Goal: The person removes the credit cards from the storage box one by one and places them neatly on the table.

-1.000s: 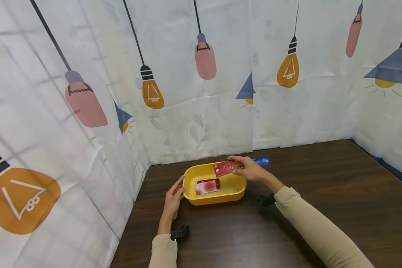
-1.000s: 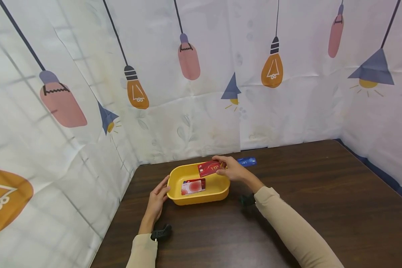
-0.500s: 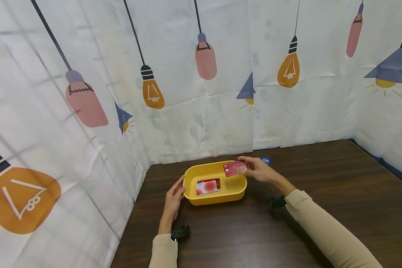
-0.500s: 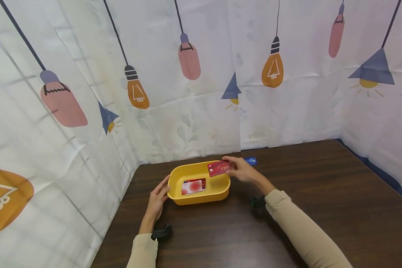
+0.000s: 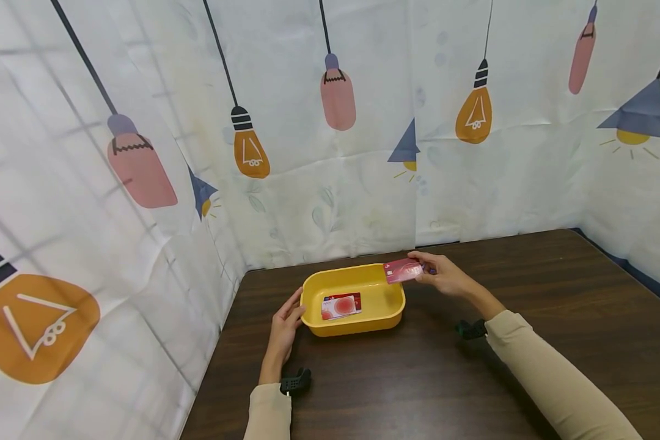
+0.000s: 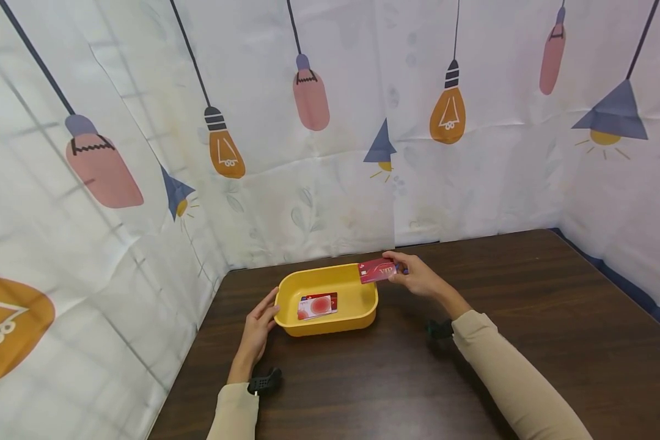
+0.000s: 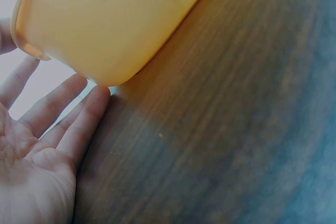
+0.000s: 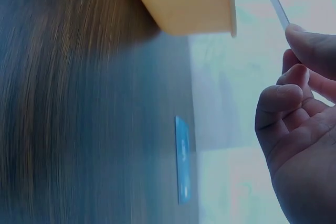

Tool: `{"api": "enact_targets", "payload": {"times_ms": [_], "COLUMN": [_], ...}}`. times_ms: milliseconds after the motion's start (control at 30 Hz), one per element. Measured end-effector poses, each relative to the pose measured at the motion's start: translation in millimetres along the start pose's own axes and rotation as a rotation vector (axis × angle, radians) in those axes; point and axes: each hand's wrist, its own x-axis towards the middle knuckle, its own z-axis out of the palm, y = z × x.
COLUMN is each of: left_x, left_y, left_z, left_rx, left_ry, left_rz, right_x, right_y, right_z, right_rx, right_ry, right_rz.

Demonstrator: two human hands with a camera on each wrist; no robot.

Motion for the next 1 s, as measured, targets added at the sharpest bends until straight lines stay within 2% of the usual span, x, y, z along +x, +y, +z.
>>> {"api": "enact_targets", "payload": {"times_ms": [367,800,1000], "left_x": [0.5,1.1,0.9], "left_y": [-1.3,-2.1,-3.2], "left_z": [0.0,-0.3,0.6], "left_rx": [-0.004,0.003,0.018], "left_ry": [0.001,0.007,0.009], "left_rz": [0.0,0.005,0.033], "right_x": [-14.0,-31.2,-39.6], "right_y": [12.7,27.0,33.6], "right_z": [-16.9,-32.8,-38.5], "right_rx": [-0.054,-0.093,-0.085], "right_ry": [0.046,0.05,0.042], "right_rz": [0.036,0.062,0.078]}}
